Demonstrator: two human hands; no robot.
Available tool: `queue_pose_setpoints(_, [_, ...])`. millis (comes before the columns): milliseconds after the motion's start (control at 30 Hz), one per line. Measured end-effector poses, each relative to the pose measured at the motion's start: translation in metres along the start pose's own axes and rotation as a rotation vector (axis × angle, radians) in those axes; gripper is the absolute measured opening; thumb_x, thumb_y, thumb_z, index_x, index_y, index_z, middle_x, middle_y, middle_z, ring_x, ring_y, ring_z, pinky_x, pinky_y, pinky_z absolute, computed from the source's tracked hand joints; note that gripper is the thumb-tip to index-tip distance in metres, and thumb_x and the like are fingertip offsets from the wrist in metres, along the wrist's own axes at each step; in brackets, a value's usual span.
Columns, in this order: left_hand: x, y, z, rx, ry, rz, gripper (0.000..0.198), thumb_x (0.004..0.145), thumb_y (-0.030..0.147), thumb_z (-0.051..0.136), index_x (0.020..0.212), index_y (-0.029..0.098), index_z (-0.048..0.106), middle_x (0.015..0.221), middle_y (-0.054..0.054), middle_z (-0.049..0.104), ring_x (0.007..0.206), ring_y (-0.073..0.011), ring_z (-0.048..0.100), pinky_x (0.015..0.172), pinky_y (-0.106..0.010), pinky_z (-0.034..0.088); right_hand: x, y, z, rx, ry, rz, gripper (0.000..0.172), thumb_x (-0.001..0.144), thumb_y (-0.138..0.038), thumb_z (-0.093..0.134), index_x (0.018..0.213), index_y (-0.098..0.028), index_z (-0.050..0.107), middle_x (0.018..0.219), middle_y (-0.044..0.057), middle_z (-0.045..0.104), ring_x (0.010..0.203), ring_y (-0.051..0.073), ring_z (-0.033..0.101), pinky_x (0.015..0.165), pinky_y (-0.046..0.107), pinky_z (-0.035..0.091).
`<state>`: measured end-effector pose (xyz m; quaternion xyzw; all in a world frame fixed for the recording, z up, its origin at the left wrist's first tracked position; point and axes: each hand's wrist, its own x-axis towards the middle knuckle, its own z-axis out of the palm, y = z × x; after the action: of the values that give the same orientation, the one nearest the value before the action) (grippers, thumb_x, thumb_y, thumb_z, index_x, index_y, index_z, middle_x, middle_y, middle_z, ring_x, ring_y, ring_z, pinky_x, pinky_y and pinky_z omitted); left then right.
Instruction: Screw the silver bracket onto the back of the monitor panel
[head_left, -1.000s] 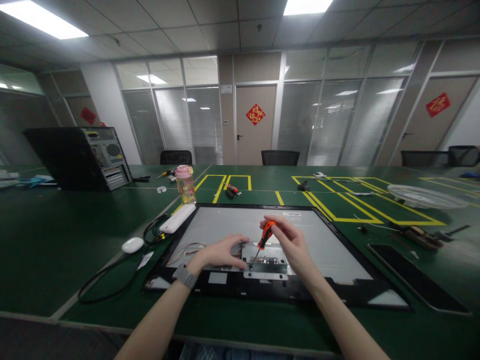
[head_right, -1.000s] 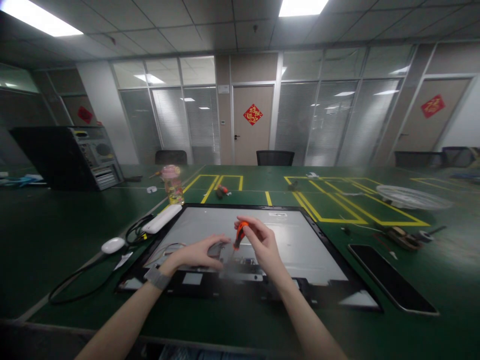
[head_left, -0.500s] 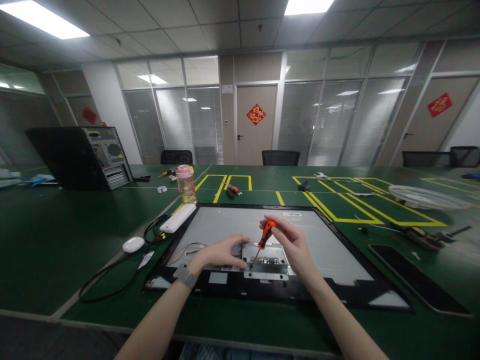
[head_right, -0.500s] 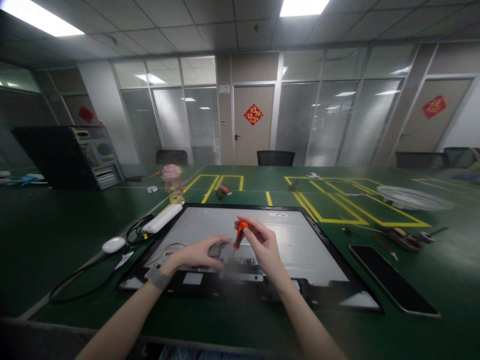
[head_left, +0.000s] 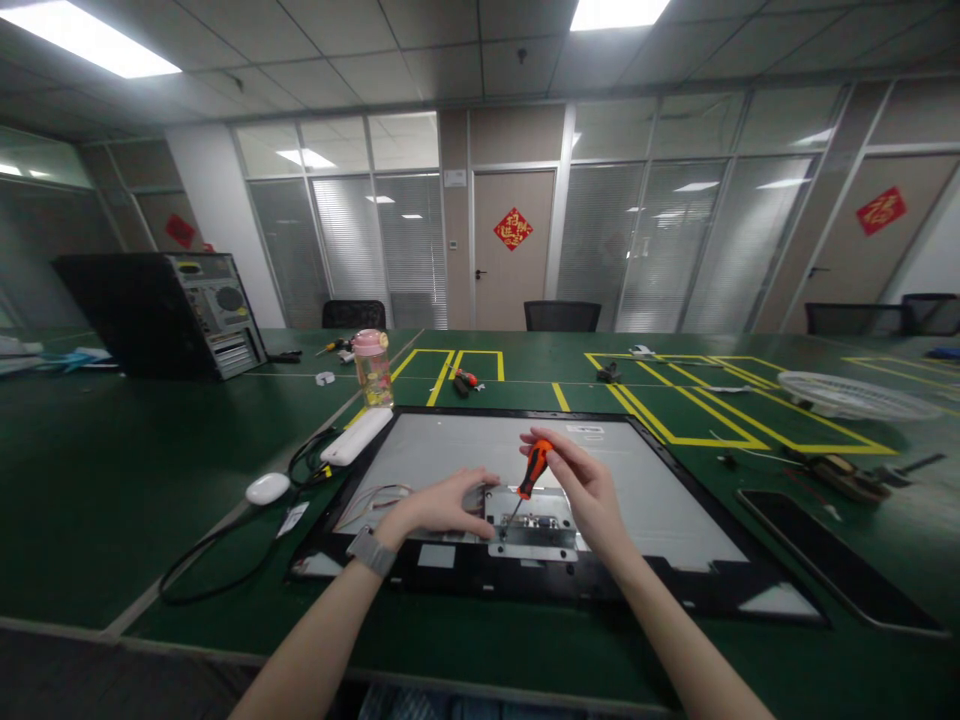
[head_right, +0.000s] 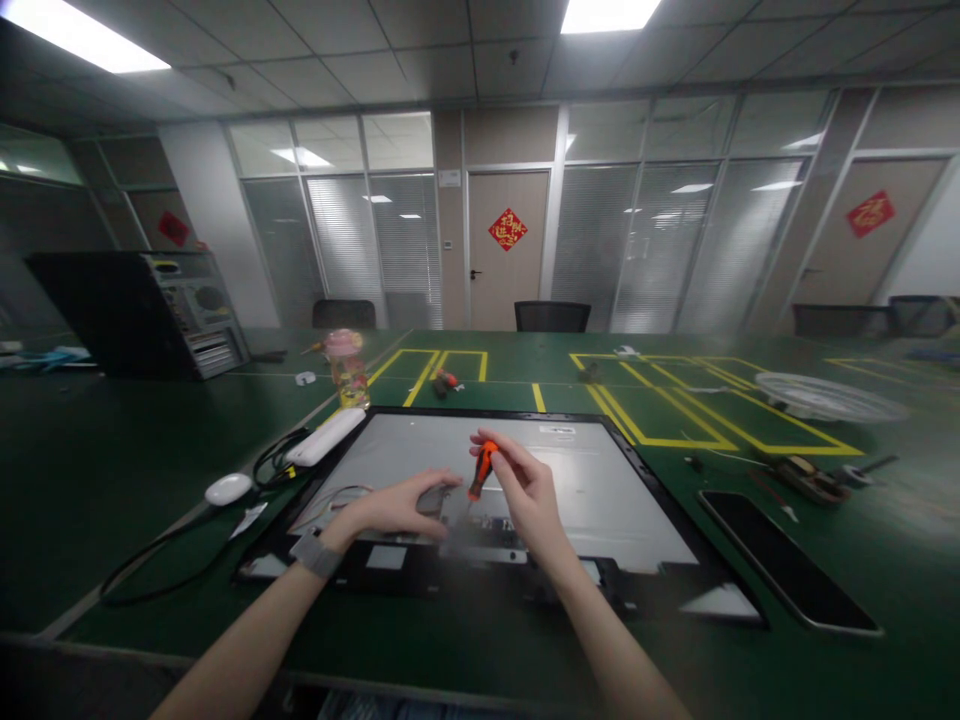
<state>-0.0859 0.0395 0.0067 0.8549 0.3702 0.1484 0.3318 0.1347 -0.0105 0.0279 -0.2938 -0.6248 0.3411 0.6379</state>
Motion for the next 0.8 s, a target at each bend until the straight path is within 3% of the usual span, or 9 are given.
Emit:
queue_pose_setpoints(167, [-0.0005,-0.0014,-0.0006,-0.011,-0.014,-0.031,0.076,0.066,0.047,0.077,0.134,0.027,0.047,0.135,-0.007,0.048,0.126,-0.0289,0.044,0.107,-0.038,0.032,0.0026,0.0010,-0.0006,-0.097,0.078,-0.113,0.013,0.079,-0.033,0.069,0.089,-0.026,0.073,0.087,0.004,0.064,0.084,0.021,0.062,0.077,0.035,0.052])
queue_pose_setpoints(333, [0.0000,-0.0034,0.0012,-0.014,0.012,-0.013,0.075,0.066,0.045,0.077,0.133,0.027,0.048,0.133,-0.007,0.050,0.123,-0.0281,0.046,0.106,-0.037,0.034,0.0001,0.0019,-0.0010,-0.023,-0.042,-0.043,0.030,0.093,-0.036,0.049,0.117,-0.029,0.065,0.114,0.007,0.065,0.100,0.024,0.062,0.094,0.045,0.044])
queue_pose_setpoints(433, [0.0012,-0.0060,0.0017,-0.014,0.005,-0.009,0.076,0.066,0.044,0.078,0.133,0.026,0.048,0.133,-0.007,0.049,0.122,-0.0281,0.047,0.105,-0.037,0.035,-0.0004,0.0034,-0.0004,0.002,-0.030,-0.007,0.030,0.091,-0.036,0.053,0.119,-0.029,0.063,0.105,0.006,0.068,0.096,0.024,0.064,0.091,0.045,0.047])
queue_pose_setpoints(600, [0.0020,-0.0075,0.0007,-0.004,-0.015,-0.006,0.077,0.066,0.046,0.077,0.134,0.027,0.047,0.135,-0.007,0.048,0.125,-0.0284,0.044,0.107,-0.038,0.032,0.0024,0.0042,-0.0010,-0.128,0.082,-0.120,0.019,0.080,-0.034,0.069,0.095,-0.025,0.072,0.087,0.004,0.065,0.087,0.022,0.061,0.082,0.036,0.049])
queue_pose_setpoints(733, [0.0011,-0.0046,0.0008,-0.003,0.001,0.012,0.075,0.067,0.045,0.077,0.134,0.025,0.047,0.134,-0.007,0.049,0.124,-0.0279,0.045,0.107,-0.038,0.033,0.0017,0.0018,-0.0013,-0.049,-0.016,-0.048,0.030,0.091,-0.038,0.052,0.114,-0.026,0.067,0.106,0.007,0.067,0.100,0.023,0.062,0.094,0.042,0.044])
queue_pose_setpoints(800, [0.0007,-0.0033,0.0009,0.005,0.006,0.013,0.075,0.068,0.046,0.076,0.133,0.024,0.048,0.133,-0.008,0.050,0.124,-0.0281,0.046,0.106,-0.038,0.034,0.0009,0.0011,-0.0008,-0.006,-0.035,0.001,0.032,0.092,-0.038,0.051,0.118,-0.027,0.065,0.101,0.006,0.070,0.096,0.023,0.064,0.092,0.043,0.045])
